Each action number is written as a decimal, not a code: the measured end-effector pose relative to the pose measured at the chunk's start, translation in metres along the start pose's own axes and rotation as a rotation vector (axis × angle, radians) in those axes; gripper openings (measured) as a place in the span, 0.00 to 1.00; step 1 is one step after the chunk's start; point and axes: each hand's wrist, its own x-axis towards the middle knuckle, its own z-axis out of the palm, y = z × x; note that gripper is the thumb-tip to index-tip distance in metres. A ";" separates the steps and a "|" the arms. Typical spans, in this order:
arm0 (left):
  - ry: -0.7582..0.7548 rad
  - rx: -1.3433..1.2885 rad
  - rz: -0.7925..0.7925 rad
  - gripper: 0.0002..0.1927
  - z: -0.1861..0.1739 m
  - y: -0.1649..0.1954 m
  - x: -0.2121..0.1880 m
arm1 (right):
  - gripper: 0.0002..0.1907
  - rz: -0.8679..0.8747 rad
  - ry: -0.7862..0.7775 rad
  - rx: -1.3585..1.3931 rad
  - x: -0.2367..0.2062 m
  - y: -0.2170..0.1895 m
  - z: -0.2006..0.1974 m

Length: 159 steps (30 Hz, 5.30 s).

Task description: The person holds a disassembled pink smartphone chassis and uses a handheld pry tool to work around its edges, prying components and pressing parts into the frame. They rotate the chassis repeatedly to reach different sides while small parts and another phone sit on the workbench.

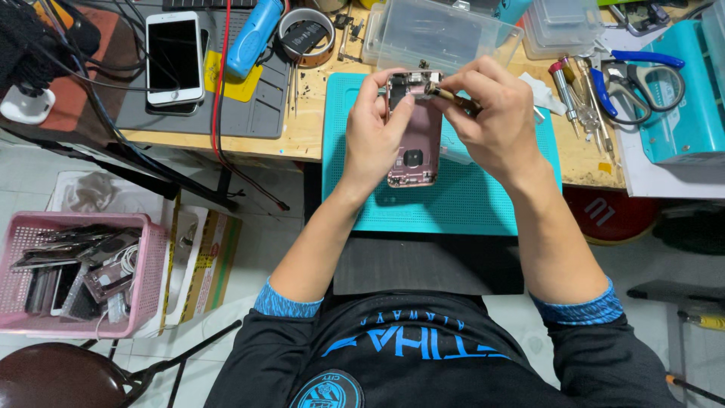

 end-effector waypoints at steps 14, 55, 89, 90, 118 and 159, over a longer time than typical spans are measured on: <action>0.045 0.180 -0.007 0.15 -0.005 0.003 -0.004 | 0.10 0.091 0.018 0.053 -0.005 -0.001 0.009; 0.068 0.051 0.040 0.14 -0.003 0.007 -0.015 | 0.10 0.443 0.077 0.466 -0.015 0.002 0.025; 0.103 -0.007 -0.022 0.12 0.001 0.014 -0.013 | 0.08 0.654 0.080 0.924 -0.021 0.012 0.037; 0.104 0.010 -0.018 0.12 0.001 0.015 -0.013 | 0.08 0.671 0.088 0.945 -0.021 0.012 0.038; 0.105 0.061 -0.088 0.05 -0.006 0.009 -0.006 | 0.04 0.677 0.153 0.903 -0.018 0.008 0.033; 0.082 0.227 -0.068 0.05 -0.005 0.023 -0.002 | 0.03 0.213 0.172 0.725 -0.022 0.005 0.000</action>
